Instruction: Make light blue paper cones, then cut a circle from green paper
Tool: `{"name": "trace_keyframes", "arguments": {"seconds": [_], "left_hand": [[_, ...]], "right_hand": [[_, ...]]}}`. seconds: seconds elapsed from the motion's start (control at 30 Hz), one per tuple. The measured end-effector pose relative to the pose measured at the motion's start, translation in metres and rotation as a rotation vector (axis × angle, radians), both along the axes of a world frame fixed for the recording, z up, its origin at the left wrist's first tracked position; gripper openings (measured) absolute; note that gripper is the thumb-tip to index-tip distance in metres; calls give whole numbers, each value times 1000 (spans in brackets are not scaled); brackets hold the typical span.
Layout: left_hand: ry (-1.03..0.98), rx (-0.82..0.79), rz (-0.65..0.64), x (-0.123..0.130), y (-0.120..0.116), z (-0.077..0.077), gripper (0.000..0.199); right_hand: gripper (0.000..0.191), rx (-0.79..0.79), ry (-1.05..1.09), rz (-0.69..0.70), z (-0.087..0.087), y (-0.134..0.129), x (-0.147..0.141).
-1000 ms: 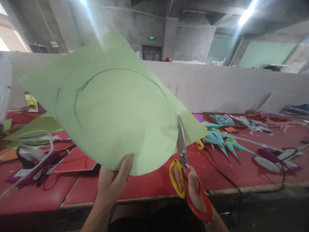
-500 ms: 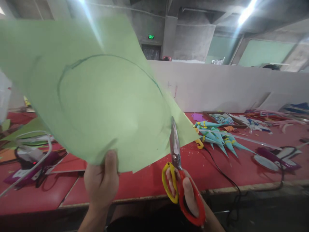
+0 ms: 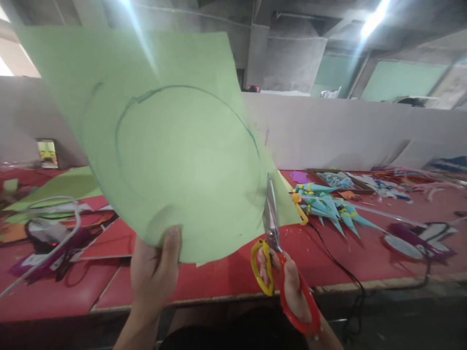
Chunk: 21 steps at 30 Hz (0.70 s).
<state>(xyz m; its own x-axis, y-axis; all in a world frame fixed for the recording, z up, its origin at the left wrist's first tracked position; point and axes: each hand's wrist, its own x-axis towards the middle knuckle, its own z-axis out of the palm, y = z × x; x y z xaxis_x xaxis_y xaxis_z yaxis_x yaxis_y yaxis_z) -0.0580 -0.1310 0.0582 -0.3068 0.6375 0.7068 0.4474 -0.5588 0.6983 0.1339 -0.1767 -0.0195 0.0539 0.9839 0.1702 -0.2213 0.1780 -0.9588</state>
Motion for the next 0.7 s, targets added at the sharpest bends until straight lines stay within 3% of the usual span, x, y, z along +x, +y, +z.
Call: {"name": "trace_keyframes", "arguments": {"seconds": [0.17, 0.37, 0.5, 0.6, 0.7], "left_hand": [[-83, -123, -31, 4, -2, -2, 19], [-105, -102, -84, 3, 0, -4, 20], [-154, -127, -49, 2, 1, -4, 20], [-306, -106, -54, 2, 4, -6, 22], [-484, -110, -150, 3, 10, -11, 29]], "right_hand": [[61, -21, -5, -26, 4, 0, -5], [57, -75, 35, -26, 9, -1, -10], [53, -95, 42, -25, 9, -1, -9], [52, -69, 3, 20, 15, -1, -9], [53, -81, -25, 25, 20, -3, -10]]}}
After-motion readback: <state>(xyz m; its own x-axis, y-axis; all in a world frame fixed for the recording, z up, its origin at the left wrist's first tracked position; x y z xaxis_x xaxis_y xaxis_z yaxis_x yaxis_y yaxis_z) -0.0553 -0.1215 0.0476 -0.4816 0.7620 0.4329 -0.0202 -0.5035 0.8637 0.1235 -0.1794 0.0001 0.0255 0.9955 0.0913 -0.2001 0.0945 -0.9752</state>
